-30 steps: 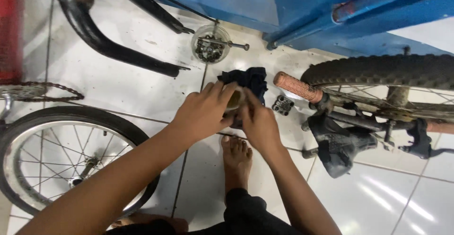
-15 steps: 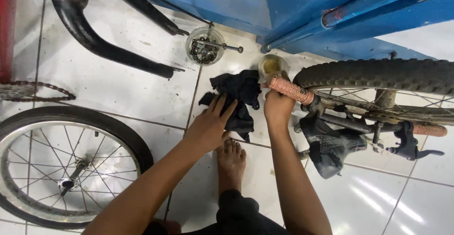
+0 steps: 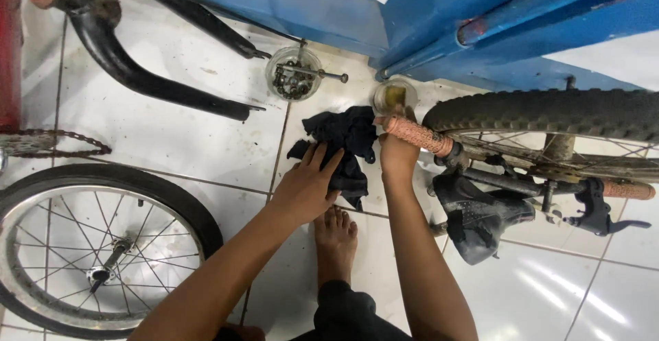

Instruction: The person cleans a bicycle wheel and handlebars using a cloth and a small container of liquid. They wipe the wheel rim and spokes, then clean the handlebars and brake levers. Finally, they attach a mudguard to the wheel.

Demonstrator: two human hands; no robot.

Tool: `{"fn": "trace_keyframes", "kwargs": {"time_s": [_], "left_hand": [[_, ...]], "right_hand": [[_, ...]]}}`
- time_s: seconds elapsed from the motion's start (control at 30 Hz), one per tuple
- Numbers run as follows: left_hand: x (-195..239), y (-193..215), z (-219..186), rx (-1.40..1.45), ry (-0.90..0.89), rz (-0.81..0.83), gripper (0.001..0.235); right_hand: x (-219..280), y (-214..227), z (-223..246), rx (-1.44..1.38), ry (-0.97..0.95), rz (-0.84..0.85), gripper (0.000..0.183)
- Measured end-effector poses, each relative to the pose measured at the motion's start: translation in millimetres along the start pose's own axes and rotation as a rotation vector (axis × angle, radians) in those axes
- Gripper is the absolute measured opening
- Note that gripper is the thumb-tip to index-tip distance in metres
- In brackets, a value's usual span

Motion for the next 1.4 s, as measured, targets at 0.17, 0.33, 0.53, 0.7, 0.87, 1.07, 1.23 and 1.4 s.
{"fn": "trace_keyframes", "kwargs": {"time_s": [0.17, 0.33, 0.53, 0.7, 0.87, 1.07, 1.23, 1.4], "left_hand": [[1, 8, -5, 0.012, 0.012, -0.018, 0.079], [13, 47, -23, -0.070, -0.051, -0.192, 0.064], [37, 61, 4, -0.211, -0.002, -0.229, 0.065], [107, 65, 38, -0.194, 0.003, -0.139, 0.052], [204, 46, 82, -0.357, -0.008, -0.061, 0.049], [324, 19, 135, -0.362, 0.073, 0.013, 0.062], [421, 55, 186, -0.651, 0.413, -0.105, 0.036], [504, 40, 269, -0.577, 0.854, -0.439, 0.062]], "right_hand": [[17, -4, -14, -0.059, -0.036, 0.012, 0.028], [51, -10, 12, -0.119, -0.049, 0.046, 0.039], [131, -53, 105, 0.157, 0.140, 0.320, 0.078], [187, -114, 120, 0.297, 0.524, 0.508, 0.058], [258, -179, 138, 0.366, 0.706, 0.846, 0.047], [332, -245, 150, 0.396, 1.274, 0.884, 0.049], [337, -279, 141, 0.435, 1.280, 0.817, 0.073], [320, -299, 137, 0.459, 1.107, 0.899, 0.079]]}}
Point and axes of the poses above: each hand's wrist, its own x-axis away from the middle knuckle, its own y-axis out of the back of the hand, z = x × y, the point moved 9 cm from there along -x, towards the middle knuckle, and after that the axes turned 2 degrees about -y, right-handed, at the moved point
